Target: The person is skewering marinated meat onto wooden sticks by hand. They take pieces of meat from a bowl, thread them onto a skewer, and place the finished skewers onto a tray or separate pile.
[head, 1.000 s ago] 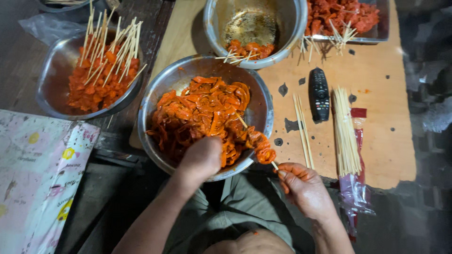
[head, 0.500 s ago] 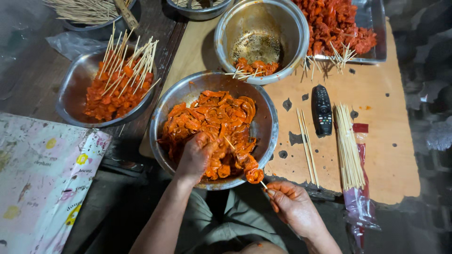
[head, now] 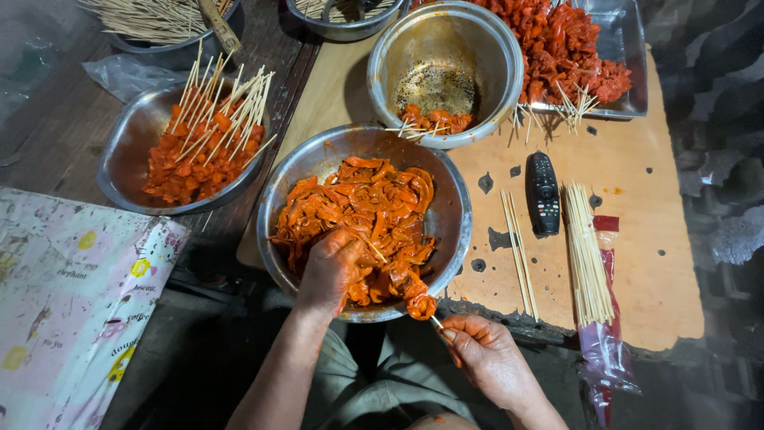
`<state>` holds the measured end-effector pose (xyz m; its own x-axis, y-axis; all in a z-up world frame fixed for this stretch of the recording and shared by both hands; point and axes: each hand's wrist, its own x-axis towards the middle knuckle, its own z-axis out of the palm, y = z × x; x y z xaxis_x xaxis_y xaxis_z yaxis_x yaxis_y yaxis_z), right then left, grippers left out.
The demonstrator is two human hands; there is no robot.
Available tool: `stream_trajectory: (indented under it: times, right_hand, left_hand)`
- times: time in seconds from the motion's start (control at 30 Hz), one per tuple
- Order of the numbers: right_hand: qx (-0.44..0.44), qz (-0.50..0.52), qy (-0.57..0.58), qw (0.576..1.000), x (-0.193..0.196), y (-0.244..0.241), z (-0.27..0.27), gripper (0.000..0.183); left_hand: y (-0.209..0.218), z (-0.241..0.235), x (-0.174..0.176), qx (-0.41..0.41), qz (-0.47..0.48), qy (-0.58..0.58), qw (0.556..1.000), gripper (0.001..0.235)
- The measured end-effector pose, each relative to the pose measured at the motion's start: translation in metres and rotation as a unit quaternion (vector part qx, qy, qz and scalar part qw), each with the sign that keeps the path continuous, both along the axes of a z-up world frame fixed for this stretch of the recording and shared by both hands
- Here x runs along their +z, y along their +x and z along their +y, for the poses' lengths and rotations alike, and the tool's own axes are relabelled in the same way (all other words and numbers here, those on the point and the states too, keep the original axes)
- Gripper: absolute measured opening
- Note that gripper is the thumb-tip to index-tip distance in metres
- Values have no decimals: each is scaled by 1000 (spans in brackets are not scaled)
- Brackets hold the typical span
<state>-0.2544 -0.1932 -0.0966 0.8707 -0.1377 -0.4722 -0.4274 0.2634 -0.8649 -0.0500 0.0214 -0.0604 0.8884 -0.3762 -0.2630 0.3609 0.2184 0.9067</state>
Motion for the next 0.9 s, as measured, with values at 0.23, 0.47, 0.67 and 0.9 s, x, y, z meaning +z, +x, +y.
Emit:
stream_trajectory:
  times: [0.23,0.47,0.67,0.9]
  right_hand:
    - [0,-19,-1,1000,2,-1,4,21]
    - [7,-11,-30,999,8,-3,6,22]
    - [10,-6,-30,999,8,-4,4,22]
    - [17,-85,-2,996,5,-5,6,22]
  left_hand:
    - [-1,-4,-7,49,-71,-29,996,28]
    - [-8,1,0,34,-156,126,979,30]
    - [-5,0,-5,66,-17,-90,994,25]
    - [-5,4,-6,58,57,-191,978,12]
